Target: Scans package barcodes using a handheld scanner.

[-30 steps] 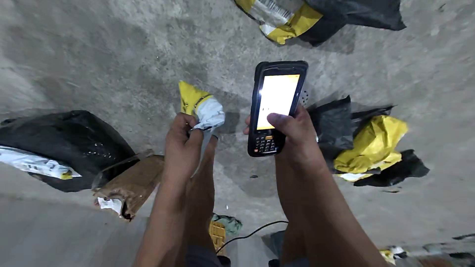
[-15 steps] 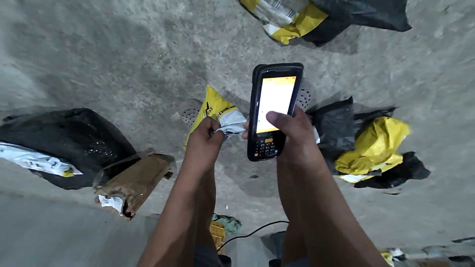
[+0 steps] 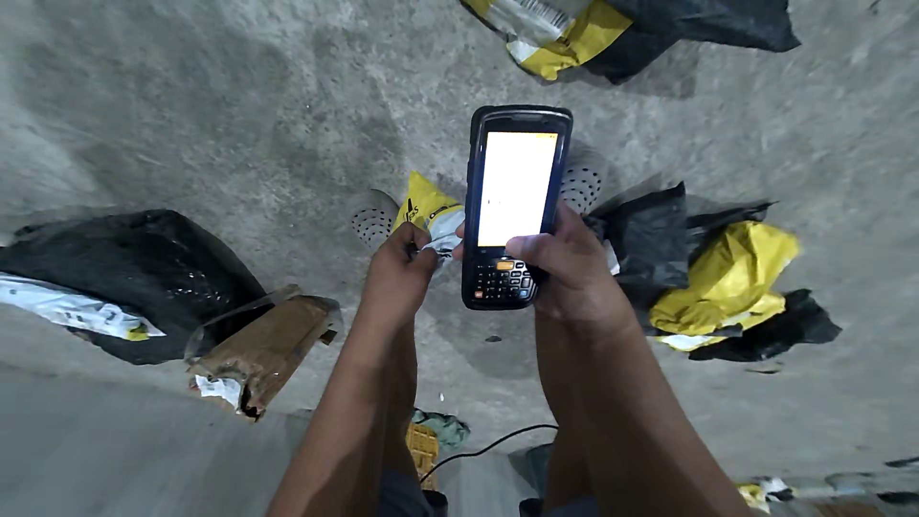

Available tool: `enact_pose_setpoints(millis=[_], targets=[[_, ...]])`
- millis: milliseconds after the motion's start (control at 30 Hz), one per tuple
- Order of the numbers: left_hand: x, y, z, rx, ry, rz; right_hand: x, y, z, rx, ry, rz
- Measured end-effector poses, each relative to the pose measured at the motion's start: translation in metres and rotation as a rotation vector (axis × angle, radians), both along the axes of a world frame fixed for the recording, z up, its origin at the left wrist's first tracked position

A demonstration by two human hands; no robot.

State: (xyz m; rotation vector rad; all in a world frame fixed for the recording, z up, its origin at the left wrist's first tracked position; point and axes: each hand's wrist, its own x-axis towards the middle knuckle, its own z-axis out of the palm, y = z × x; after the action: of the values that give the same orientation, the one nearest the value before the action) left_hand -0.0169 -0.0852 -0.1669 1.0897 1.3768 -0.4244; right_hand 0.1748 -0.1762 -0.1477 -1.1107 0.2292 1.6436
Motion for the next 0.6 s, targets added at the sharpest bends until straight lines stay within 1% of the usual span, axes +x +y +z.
enact_pose_setpoints(millis=[233,400,600], targets=[[0.007,-0.003,-0.001,0.003,-0.012,-0.027,0.003,-0.004,-0.003,0.027,0.017,-0.019],[0.011,-0.005,-0.001,-0.006,-0.014,-0.03,0.006,-0.002,0.001,-0.018,-0.03,0.007],[0.014,-0.008,-0.003,-0.002,-0.03,-0.009,0.009,-0.004,-0.001,-0.009,0.001,-0.011]])
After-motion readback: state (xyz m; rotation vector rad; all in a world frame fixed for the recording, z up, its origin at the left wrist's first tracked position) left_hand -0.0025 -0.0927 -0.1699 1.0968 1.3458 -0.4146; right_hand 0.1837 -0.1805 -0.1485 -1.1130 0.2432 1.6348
